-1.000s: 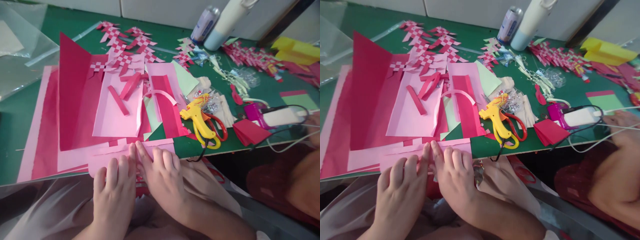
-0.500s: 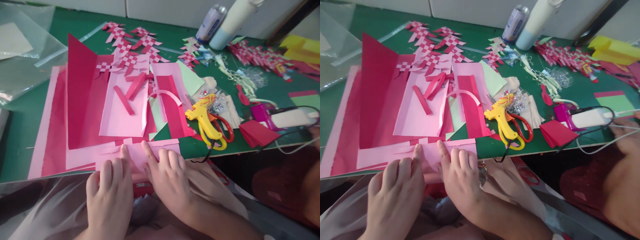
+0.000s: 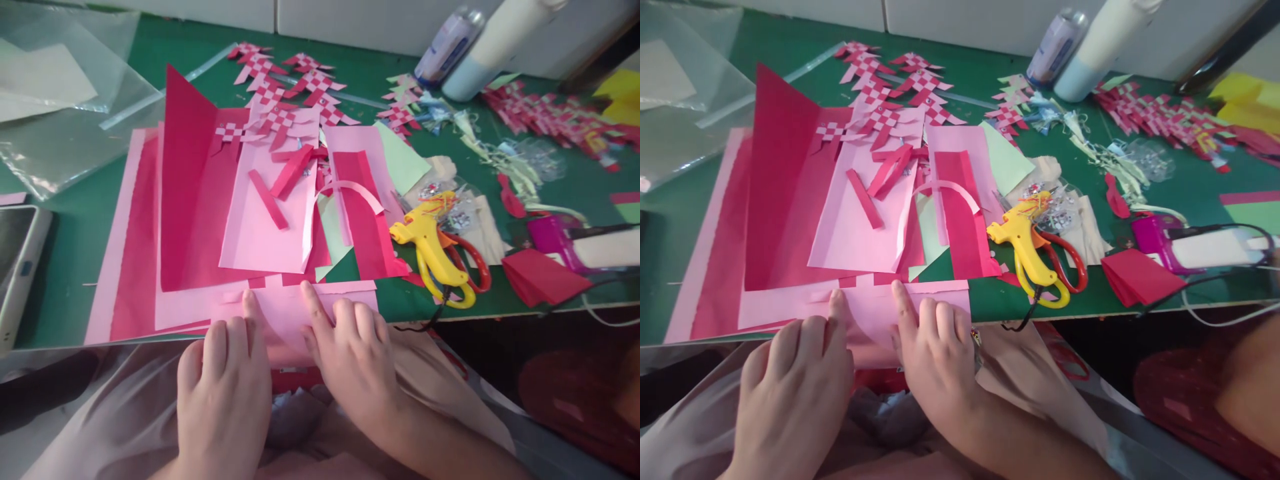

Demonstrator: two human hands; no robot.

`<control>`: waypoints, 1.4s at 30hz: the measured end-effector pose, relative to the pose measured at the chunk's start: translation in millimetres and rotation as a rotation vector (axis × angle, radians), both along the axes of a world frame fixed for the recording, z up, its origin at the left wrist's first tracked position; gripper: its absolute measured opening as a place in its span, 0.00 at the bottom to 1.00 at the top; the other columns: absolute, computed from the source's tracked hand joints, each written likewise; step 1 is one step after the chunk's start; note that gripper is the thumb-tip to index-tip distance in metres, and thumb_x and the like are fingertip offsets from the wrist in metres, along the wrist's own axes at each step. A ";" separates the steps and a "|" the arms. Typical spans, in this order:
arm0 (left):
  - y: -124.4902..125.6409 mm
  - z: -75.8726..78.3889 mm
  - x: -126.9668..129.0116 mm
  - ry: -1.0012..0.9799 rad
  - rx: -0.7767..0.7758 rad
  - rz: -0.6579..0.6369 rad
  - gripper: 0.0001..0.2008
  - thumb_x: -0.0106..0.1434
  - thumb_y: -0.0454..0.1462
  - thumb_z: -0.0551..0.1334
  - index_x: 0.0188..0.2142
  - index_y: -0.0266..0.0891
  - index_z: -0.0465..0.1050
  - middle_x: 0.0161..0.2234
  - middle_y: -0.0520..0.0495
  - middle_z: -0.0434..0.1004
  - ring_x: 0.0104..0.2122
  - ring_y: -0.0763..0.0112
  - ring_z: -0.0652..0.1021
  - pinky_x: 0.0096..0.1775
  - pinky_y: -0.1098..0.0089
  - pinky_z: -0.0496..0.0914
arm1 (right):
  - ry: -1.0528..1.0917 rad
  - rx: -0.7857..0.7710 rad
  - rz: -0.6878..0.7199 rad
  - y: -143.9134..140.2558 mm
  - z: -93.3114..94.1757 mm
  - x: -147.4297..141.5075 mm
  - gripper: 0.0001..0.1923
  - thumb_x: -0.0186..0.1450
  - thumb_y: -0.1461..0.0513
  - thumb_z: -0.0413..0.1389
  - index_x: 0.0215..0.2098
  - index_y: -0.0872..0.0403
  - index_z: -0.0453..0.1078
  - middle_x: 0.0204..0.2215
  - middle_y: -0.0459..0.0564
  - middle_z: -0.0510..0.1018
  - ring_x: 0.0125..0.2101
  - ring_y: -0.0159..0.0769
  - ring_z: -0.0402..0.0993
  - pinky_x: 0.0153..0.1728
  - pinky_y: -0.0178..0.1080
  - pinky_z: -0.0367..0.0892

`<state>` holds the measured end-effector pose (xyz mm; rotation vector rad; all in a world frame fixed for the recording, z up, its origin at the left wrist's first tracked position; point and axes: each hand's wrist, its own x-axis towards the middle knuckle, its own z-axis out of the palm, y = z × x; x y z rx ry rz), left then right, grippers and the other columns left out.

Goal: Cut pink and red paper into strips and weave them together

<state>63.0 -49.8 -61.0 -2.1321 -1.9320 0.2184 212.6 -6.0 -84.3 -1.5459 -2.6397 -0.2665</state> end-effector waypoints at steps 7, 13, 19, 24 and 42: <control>8.0 -6.3 4.9 -0.039 -0.006 0.018 0.30 0.60 0.30 0.55 0.62 0.38 0.58 0.31 0.45 0.66 0.31 0.62 0.66 0.32 0.63 0.64 | 0.023 -0.023 -0.002 -1.3 -2.6 0.8 0.27 0.70 0.55 0.44 0.66 0.53 0.53 0.27 0.50 0.64 0.30 0.41 0.56 0.32 0.43 0.55; 7.5 -1.9 1.9 0.026 0.010 0.044 0.27 0.59 0.28 0.55 0.59 0.29 0.63 0.29 0.43 0.65 0.30 0.60 0.65 0.30 0.63 0.63 | 0.003 -0.001 0.007 0.5 -0.6 -0.1 0.25 0.69 0.57 0.45 0.63 0.54 0.58 0.26 0.50 0.63 0.30 0.41 0.55 0.31 0.43 0.53; 4.4 -0.1 -2.3 0.071 -0.004 0.051 0.28 0.59 0.27 0.53 0.60 0.27 0.60 0.28 0.43 0.65 0.30 0.60 0.65 0.30 0.63 0.62 | 0.000 0.001 0.001 -1.3 -1.0 0.4 0.25 0.69 0.56 0.45 0.64 0.52 0.57 0.26 0.50 0.62 0.30 0.40 0.54 0.32 0.42 0.51; 2.4 0.6 -5.9 0.081 -0.018 0.073 0.29 0.60 0.27 0.52 0.62 0.28 0.57 0.28 0.44 0.66 0.30 0.60 0.65 0.31 0.62 0.62 | -0.006 0.012 -0.001 -0.2 -2.3 0.7 0.25 0.70 0.55 0.45 0.64 0.51 0.58 0.26 0.50 0.62 0.30 0.40 0.54 0.32 0.42 0.50; -1.1 3.6 -26.2 0.090 -0.031 0.146 0.29 0.60 0.31 0.52 0.60 0.19 0.56 0.28 0.43 0.65 0.31 0.57 0.67 0.34 0.59 0.62 | -0.038 -0.013 0.003 0.3 -1.2 0.9 0.25 0.70 0.56 0.45 0.64 0.51 0.58 0.26 0.49 0.62 0.30 0.39 0.52 0.34 0.42 0.49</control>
